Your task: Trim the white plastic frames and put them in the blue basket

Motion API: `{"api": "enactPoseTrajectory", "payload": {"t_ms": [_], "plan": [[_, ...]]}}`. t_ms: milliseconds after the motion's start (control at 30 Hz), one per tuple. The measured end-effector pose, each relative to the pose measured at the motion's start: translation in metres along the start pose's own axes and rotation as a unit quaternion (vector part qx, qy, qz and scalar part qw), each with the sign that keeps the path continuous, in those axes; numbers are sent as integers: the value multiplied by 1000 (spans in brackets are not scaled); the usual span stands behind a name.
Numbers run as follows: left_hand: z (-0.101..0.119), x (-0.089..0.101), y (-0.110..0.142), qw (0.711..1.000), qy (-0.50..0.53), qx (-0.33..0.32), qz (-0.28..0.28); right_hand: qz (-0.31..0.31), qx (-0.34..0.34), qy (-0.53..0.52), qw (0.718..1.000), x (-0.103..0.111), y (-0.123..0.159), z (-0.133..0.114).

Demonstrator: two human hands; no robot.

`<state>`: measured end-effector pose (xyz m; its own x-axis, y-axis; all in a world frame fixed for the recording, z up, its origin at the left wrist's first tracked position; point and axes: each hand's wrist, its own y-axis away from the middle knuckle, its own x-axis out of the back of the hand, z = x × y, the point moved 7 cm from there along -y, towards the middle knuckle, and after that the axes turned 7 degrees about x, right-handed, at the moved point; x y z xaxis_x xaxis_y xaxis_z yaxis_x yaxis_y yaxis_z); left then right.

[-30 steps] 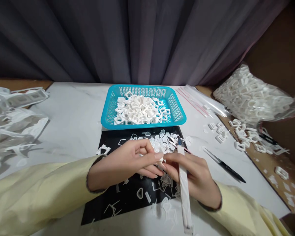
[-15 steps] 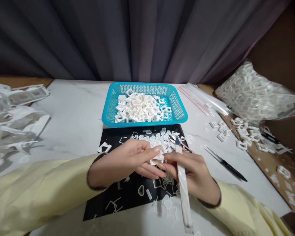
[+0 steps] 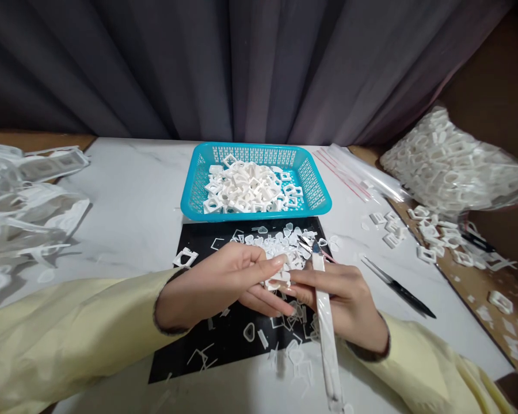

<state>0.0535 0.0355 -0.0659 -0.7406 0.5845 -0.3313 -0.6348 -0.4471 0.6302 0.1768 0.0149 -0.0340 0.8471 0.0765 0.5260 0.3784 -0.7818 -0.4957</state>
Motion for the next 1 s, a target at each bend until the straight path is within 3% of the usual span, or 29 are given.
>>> {"api": "enactPoseTrajectory", "payload": {"t_ms": [433,533,633,767,833,933,1000], "plan": [[2,5,-6,998,-19,-44,27,-2,-48,-4,999,-2,-1,8],[-1,5,-6,997,-40,-53,45,1,-57,10,998,-2,-1,8],[16,10,1,981,-127,-106,100,17,-71,39,997,4,-2,8],[79,36,8,922,-207,-247,213,82,-98,103,986,31,-8,7],[120,42,9,833,-331,-364,253,113,-105,136,979,45,-11,7],[155,43,-1,682,-542,-388,301,83,-97,176,976,50,-15,12],[162,43,2,643,-566,-402,323,-5,-79,188,979,39,-14,21]]}}
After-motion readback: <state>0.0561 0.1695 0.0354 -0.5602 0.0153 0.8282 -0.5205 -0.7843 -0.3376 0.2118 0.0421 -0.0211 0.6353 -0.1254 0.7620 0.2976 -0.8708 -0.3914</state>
